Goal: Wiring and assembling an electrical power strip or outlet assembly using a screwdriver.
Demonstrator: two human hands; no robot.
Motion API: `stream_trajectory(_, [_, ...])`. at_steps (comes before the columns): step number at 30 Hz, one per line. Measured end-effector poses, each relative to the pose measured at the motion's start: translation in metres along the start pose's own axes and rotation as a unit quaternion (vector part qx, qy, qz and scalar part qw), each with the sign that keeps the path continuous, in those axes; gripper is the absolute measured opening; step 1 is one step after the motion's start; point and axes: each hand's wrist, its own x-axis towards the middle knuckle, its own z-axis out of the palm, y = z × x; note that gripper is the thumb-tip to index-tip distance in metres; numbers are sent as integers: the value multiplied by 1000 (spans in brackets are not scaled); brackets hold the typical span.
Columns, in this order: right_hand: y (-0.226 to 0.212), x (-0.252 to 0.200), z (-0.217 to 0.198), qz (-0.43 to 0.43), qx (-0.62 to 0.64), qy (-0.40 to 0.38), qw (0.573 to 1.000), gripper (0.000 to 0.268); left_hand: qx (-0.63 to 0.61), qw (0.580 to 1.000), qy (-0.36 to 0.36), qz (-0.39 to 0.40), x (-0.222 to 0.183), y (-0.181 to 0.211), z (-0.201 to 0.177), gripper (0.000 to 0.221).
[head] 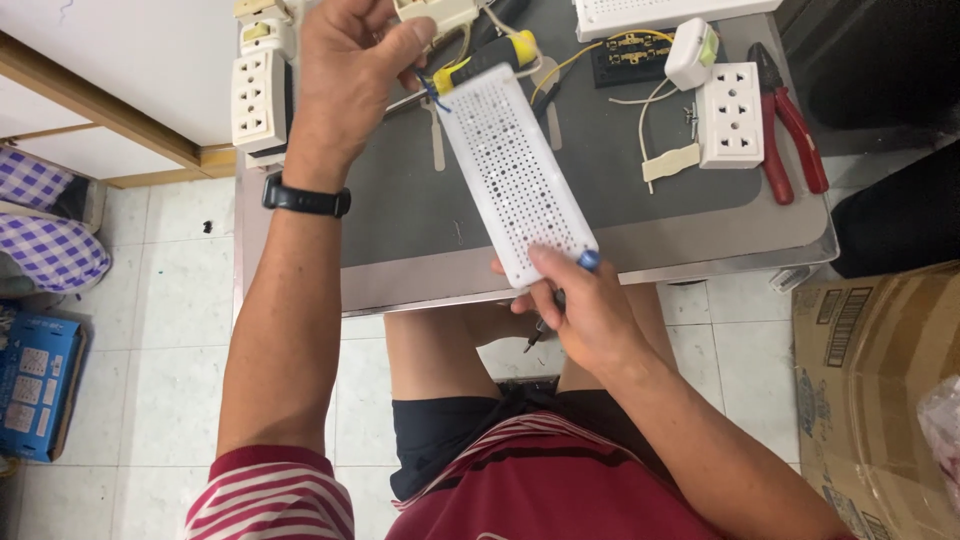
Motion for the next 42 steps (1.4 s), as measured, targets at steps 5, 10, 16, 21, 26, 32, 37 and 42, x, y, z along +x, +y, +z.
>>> stream_trajectory(5, [7, -10, -5, -61, 23, -77, 995, 48, 106, 985, -14, 134, -17, 37, 2, 26])
stream_trajectory(10, [5, -21, -9, -110, 20, -122, 986, 48, 195, 966, -13, 171, -48, 57, 6, 26])
stream_trajectory(16, [19, -38, -17, -89, -166, -48, 981, 26, 88, 992, -40, 79, -69, 57, 3, 23])
stream_trajectory(21, [29, -64, -22, -154, -350, 26, 924, 32, 60, 995, -70, 29, -93, 61, 4, 20])
stream_trajectory(26, [19, -86, -21, -475, -474, -107, 734, 21, -45, 998, -19, -48, -123, 67, 14, 36])
stream_trajectory(32, [-29, -97, -30, -275, -347, -422, 791, 52, -147, 988, -40, 6, -140, 41, 21, 27])
stream_trajectory(37, [-33, -86, -24, -390, -273, -217, 853, 25, -319, 944, -82, -27, -150, 42, 45, 21])
stream_trajectory(42, [-39, -75, -8, -335, -344, -92, 872, 30, -247, 960, -117, -56, -166, 43, 67, 20])
